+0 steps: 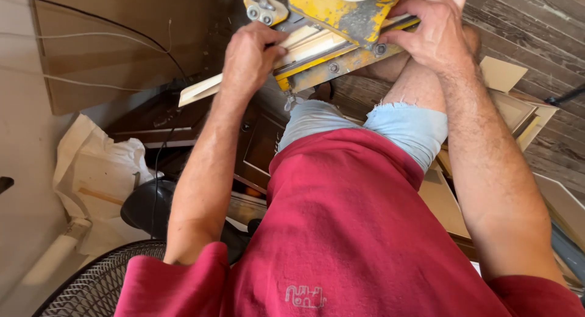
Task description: Cutting wooden molding strips using a manual miter trimmer machine
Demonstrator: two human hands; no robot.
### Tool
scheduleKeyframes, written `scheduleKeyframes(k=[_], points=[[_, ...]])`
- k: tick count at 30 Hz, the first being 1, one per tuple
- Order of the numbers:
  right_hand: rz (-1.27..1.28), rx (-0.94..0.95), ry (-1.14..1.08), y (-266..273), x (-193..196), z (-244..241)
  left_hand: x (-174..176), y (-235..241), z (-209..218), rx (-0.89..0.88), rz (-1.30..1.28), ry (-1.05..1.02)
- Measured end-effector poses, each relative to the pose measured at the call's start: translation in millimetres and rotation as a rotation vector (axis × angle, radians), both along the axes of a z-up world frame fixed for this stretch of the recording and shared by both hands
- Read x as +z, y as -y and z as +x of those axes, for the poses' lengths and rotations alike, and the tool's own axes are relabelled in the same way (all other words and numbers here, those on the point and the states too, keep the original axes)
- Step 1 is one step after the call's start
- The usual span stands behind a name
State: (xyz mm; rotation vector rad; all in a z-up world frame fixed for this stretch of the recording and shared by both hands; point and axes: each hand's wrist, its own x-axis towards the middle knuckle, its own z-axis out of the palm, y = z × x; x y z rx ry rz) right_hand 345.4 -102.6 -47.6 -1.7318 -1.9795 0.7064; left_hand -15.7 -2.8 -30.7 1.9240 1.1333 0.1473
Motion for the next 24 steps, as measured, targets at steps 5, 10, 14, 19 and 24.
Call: scheduleKeyframes(k=[5, 10, 14, 19, 24], points=[[-0.018, 0.015, 0.022, -0.9, -6.1, 3.2, -14.4, 6.4, -2.1, 0.099, -0.001, 0.033], [-0.042, 0.0, 0.062, 1.5, -10.8, 4.6, -15.2, 8.0, -4.7, 0.089, 0.029, 0.092], [-0.03, 0.002, 0.063, 1.1, -8.6, 4.4, -24.0, 15.3, 2.3, 0.076, 0.153, -0.056], [-0.023, 0.018, 0.079, 2.0, -9.8, 5.0, -26.4, 25.1, 15.4, 0.114, 0.255, -0.166], [-0.026, 0.019, 0.061, 0.7, -9.1, 5.0, -33.7, 28.3, 18.6, 0.08, 0.45, -0.489]])
